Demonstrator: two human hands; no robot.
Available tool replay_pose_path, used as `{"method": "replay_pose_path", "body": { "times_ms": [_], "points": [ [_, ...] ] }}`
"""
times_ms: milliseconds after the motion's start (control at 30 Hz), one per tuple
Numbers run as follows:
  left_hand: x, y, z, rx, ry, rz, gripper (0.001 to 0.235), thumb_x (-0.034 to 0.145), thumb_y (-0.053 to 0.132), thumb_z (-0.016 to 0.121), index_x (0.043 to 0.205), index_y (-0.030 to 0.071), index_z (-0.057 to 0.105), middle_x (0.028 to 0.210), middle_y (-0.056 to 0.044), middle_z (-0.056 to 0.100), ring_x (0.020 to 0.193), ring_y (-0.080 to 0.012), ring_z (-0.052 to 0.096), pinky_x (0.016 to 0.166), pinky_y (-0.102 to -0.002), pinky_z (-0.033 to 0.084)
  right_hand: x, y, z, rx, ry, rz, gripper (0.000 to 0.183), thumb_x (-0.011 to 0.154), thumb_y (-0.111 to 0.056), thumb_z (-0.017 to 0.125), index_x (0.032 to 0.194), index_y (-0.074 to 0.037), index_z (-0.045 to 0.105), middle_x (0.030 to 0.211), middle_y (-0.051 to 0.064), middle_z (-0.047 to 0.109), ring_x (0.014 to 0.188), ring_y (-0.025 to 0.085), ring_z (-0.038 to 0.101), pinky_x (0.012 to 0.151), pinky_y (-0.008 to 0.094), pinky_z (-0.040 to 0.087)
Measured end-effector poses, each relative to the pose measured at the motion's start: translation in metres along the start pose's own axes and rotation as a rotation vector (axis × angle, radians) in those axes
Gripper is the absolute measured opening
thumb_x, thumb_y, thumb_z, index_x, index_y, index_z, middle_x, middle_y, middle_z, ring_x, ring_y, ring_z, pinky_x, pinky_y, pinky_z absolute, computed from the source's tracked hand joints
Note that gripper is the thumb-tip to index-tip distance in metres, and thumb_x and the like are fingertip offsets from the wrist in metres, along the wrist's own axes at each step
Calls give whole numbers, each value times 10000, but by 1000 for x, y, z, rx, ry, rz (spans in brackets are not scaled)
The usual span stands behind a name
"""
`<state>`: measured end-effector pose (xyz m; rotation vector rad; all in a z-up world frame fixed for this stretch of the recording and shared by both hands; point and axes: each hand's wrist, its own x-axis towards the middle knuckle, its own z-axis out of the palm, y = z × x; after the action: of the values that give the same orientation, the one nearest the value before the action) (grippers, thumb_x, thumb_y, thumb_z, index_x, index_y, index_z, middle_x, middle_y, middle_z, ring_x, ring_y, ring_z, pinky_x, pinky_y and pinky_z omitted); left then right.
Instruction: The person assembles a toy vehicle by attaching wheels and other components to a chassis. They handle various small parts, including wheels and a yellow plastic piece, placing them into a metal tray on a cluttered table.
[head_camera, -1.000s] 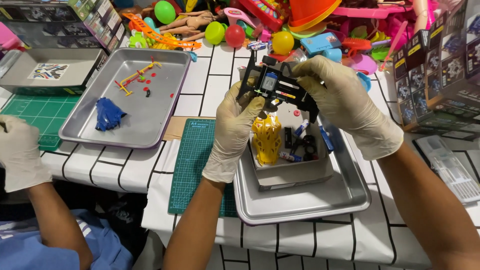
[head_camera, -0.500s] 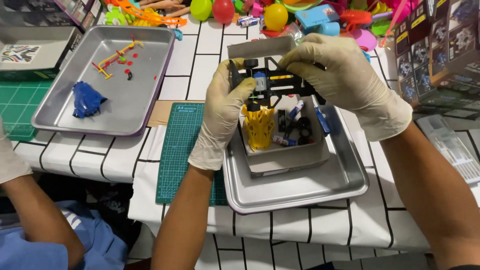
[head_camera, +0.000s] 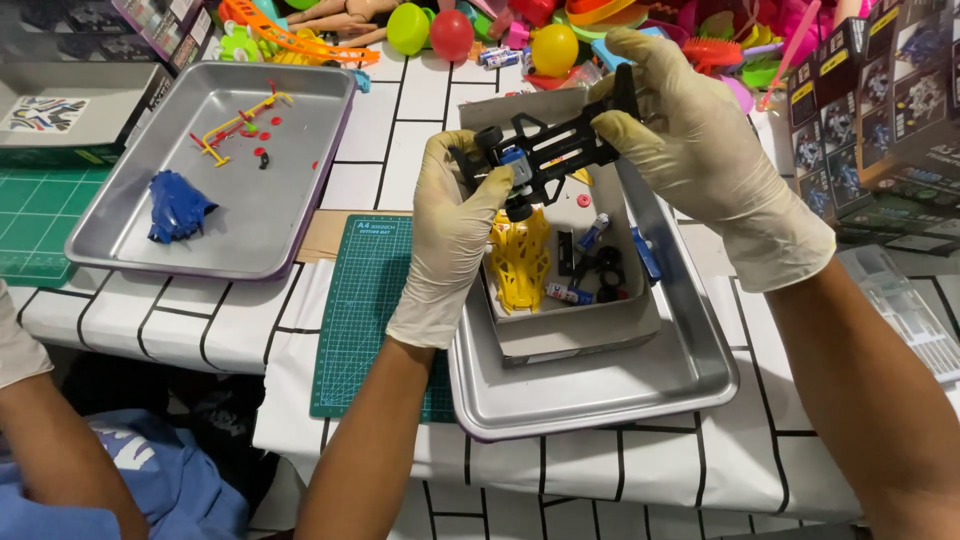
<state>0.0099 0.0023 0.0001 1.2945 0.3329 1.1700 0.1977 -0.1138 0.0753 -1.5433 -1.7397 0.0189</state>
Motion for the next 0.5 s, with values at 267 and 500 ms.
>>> {"method": "replay_pose_path", "body": {
  "times_ms": [267, 500],
  "points": [
    [-3, 25, -2, 250, -209, 86, 483, 890, 136, 725, 1325, 61, 529, 1346, -116, 591, 1322, -243, 543, 1174, -364, 425, 1, -3, -6, 88, 70, 123, 521, 963, 82, 702, 1448, -17, 539, 1017, 62, 521, 921, 108, 522, 949, 211, 492],
    [-6, 26, -3, -105, -348, -251, 335, 904, 170, 715, 1186, 40, 586, 1054, -111, 672, 880, -148, 666, 683, -281, 638, 3, -8, -7, 288, 29, 52, 422, 1002, 88, 634, 1398, -6, 523, 1331, 119, 599, 1200, 176, 592, 1107, 284, 506]
  ]
}}
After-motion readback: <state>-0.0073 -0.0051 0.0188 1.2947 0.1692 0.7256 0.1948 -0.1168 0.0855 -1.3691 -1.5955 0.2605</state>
